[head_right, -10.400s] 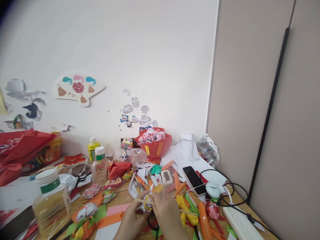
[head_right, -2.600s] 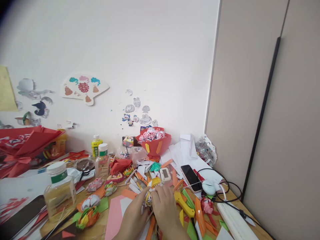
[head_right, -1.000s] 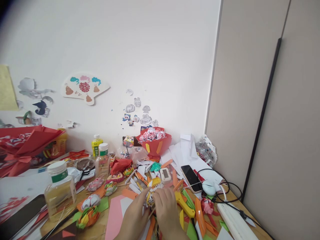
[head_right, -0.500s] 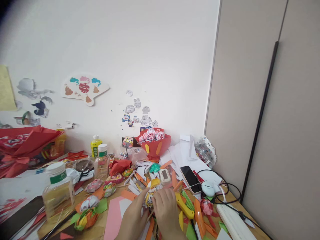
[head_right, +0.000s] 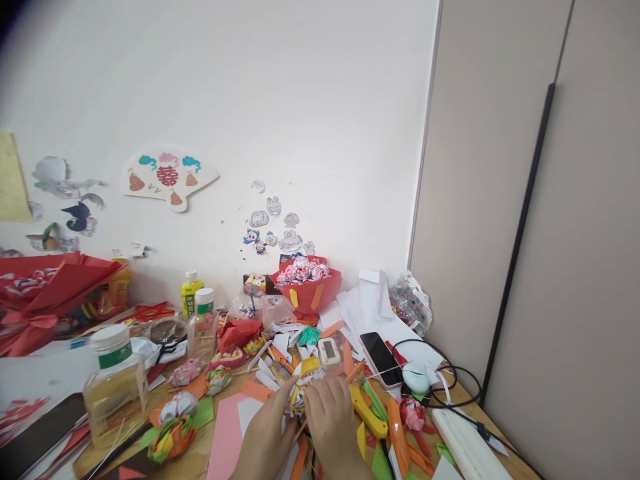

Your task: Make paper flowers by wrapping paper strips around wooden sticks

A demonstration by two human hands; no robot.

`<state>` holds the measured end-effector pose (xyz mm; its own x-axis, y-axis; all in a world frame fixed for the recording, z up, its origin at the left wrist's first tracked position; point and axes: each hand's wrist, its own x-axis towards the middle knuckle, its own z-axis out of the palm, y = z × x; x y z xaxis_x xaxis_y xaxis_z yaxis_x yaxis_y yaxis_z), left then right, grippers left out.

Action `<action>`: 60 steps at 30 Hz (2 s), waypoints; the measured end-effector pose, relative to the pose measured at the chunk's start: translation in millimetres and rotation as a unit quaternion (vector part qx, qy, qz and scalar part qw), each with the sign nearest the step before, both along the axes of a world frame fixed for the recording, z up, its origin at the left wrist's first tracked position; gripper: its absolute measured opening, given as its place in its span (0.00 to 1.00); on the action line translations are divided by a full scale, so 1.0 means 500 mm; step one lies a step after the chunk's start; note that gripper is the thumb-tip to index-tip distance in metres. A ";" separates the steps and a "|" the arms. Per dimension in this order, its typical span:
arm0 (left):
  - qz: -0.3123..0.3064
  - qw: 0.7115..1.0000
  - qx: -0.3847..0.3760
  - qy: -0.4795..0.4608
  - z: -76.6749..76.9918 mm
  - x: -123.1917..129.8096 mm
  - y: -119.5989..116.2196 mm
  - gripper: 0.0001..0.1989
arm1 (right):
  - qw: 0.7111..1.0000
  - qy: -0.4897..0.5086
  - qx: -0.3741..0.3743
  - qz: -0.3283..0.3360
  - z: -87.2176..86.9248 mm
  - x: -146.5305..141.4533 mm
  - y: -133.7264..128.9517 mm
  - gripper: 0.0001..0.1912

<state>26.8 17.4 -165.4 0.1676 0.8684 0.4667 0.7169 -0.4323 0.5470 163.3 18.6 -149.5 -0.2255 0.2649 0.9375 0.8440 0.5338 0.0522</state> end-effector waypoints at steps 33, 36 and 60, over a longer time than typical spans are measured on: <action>0.035 0.991 0.048 0.118 0.002 -0.004 0.003 0.34 | 0.994 -0.098 0.001 -0.040 0.006 -0.001 0.007 0.16; 0.026 0.992 0.050 0.111 0.001 -0.003 0.003 0.33 | 0.996 -0.085 -0.017 -0.033 0.007 0.000 0.005 0.16; -0.013 0.999 0.014 0.039 0.005 0.002 -0.004 0.33 | 0.999 -0.011 -0.016 0.046 0.021 0.018 0.001 0.12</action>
